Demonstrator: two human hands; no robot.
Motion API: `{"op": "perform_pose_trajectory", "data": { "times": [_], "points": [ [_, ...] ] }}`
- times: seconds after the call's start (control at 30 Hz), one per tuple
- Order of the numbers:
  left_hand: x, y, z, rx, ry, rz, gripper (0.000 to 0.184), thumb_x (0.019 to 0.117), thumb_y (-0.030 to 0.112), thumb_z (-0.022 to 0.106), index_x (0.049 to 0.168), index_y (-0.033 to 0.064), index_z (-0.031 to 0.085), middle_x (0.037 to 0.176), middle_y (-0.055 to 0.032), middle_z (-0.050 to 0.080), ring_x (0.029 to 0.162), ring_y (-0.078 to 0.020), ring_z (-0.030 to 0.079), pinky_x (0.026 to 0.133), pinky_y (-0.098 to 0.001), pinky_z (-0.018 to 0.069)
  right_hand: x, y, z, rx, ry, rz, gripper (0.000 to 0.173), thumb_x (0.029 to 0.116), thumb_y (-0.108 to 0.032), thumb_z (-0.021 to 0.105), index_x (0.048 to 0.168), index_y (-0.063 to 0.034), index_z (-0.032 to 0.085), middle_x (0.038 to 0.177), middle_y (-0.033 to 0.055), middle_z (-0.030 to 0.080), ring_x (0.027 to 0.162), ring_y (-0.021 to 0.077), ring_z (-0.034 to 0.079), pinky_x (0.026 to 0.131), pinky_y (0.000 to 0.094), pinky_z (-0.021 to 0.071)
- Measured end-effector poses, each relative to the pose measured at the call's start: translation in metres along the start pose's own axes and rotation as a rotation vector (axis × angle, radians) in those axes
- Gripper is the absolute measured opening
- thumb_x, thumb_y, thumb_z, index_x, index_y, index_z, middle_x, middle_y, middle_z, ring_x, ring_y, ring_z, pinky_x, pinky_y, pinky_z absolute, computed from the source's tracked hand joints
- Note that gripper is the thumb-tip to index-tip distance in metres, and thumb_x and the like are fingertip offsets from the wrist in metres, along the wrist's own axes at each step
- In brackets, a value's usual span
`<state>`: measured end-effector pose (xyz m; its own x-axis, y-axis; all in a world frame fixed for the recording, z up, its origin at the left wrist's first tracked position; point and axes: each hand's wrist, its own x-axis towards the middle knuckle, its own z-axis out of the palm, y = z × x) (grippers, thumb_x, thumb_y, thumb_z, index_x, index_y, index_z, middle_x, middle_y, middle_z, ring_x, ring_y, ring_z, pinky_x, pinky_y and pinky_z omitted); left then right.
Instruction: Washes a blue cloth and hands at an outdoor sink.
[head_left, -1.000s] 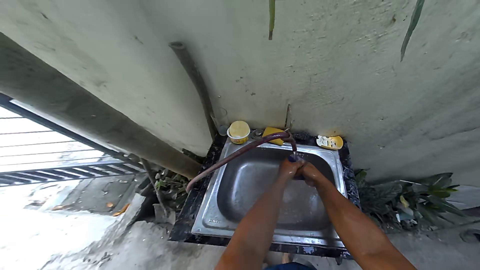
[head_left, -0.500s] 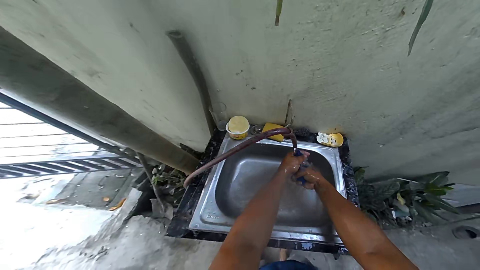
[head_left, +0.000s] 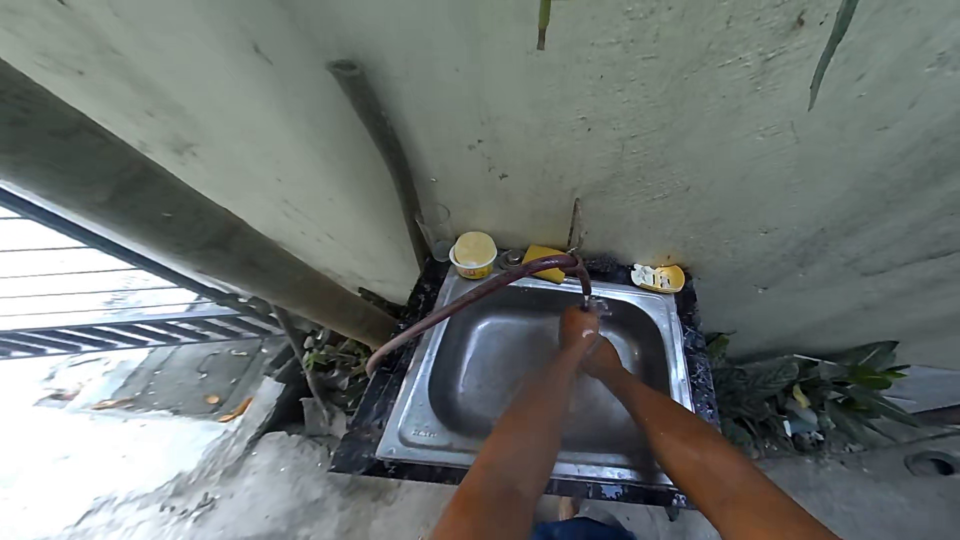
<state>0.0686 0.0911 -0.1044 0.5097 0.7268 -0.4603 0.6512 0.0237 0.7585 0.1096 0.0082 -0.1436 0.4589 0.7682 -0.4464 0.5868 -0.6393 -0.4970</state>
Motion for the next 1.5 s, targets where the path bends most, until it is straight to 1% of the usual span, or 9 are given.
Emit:
{"op": "perform_pose_trajectory", "data": {
  "times": [0.1,0.3,0.43,0.77,0.9,1.03,1.2,1.37,1.5],
  "points": [
    [-0.002,-0.013,0.005,-0.115,-0.031,-0.026,0.043,0.1087,0.033,0.045,0.112,-0.0024,0.068,0.112,-0.0207,0.068,0.108,-0.0310,0.065,0.096,-0.0498,0.0493,0.000,-0.005,-0.013,-0.164,-0.059,0.093,0.058,0.0972,-0.038,0.066,0.141,-0.0008,0.058,0.147,0.0245,0.054,0.139,0.0424,0.047,0.112,0.0635,0.0368],
    [0.011,-0.057,0.000,-0.626,-0.204,-0.188,0.043,0.1088,0.037,0.045,0.131,0.0034,0.058,0.118,-0.0208,0.064,0.103,-0.0323,0.065,0.083,-0.0532,0.0563,0.018,0.007,-0.037,0.506,-0.168,-0.116,0.081,0.0825,-0.002,0.064,0.157,-0.0104,0.034,0.142,0.0198,0.055,0.123,0.0278,0.060,0.101,0.0464,0.0520],
    [0.013,-0.054,-0.013,-0.150,-0.137,0.014,0.030,0.1040,0.021,0.055,0.122,-0.0004,0.066,0.123,-0.0201,0.066,0.117,-0.0302,0.062,0.103,-0.0503,0.0478,0.010,-0.015,-0.053,0.406,-0.139,-0.174,0.037,0.1060,-0.015,0.051,0.140,-0.0038,0.060,0.141,0.0180,0.060,0.132,0.0259,0.056,0.113,0.0451,0.0429],
    [0.007,-0.028,-0.008,0.011,-0.039,0.160,0.026,0.1010,0.018,0.058,0.117,0.0009,0.070,0.117,-0.0190,0.070,0.114,-0.0320,0.066,0.102,-0.0522,0.0493,0.022,-0.035,-0.062,0.516,0.164,0.004,0.038,0.1007,-0.037,0.066,0.087,-0.0017,0.063,0.076,0.0084,0.061,0.069,0.0183,0.057,0.069,0.0402,0.0492],
    [0.011,-0.021,-0.006,0.029,0.011,0.222,0.027,0.1002,0.016,0.058,0.118,-0.0002,0.069,0.119,-0.0196,0.070,0.115,-0.0330,0.066,0.103,-0.0526,0.0491,0.016,-0.038,-0.065,0.533,0.187,-0.016,0.035,0.1064,-0.029,0.056,0.095,0.0000,0.071,0.089,0.0130,0.067,0.086,0.0213,0.062,0.083,0.0442,0.0500],
    [0.009,-0.007,-0.010,-0.103,-0.048,0.206,0.024,0.1017,0.016,0.057,0.116,-0.0006,0.068,0.117,-0.0194,0.069,0.111,-0.0306,0.065,0.100,-0.0502,0.0493,0.010,-0.027,-0.059,0.763,0.263,-0.021,0.015,0.1057,-0.017,0.053,0.107,-0.0025,0.057,0.082,0.0070,0.057,0.063,0.0139,0.052,0.056,0.0319,0.0443],
    [0.011,-0.008,-0.014,-0.321,-0.075,0.194,0.022,0.0992,0.009,0.060,0.118,-0.0019,0.063,0.111,-0.0179,0.065,0.101,-0.0251,0.063,0.093,-0.0432,0.0514,0.005,0.007,-0.037,0.670,0.001,-0.138,0.078,0.0926,0.002,0.060,0.160,-0.0090,0.024,0.148,0.0181,0.050,0.120,0.0248,0.061,0.092,0.0422,0.0561],
    [0.008,-0.018,-0.027,-0.475,-0.089,0.248,0.029,0.0968,0.007,0.063,0.124,-0.0022,0.058,0.108,-0.0145,0.063,0.091,-0.0175,0.061,0.084,-0.0335,0.0523,0.010,0.000,-0.029,0.486,-0.073,-0.028,0.026,0.1038,-0.012,0.055,0.124,0.0015,0.062,0.095,0.0115,0.065,0.077,0.0166,0.061,0.073,0.0369,0.0543],
    [0.012,-0.048,-0.045,-0.516,-0.238,0.257,0.054,0.1047,0.024,0.055,0.150,-0.0020,0.040,0.139,-0.0239,0.056,0.124,-0.0277,0.058,0.107,-0.0425,0.0475,0.012,-0.026,-0.034,0.759,0.084,-0.005,0.028,0.1113,-0.016,0.039,0.120,0.0042,0.056,0.088,0.0106,0.060,0.073,0.0178,0.062,0.069,0.0369,0.0566]
  ]
}}
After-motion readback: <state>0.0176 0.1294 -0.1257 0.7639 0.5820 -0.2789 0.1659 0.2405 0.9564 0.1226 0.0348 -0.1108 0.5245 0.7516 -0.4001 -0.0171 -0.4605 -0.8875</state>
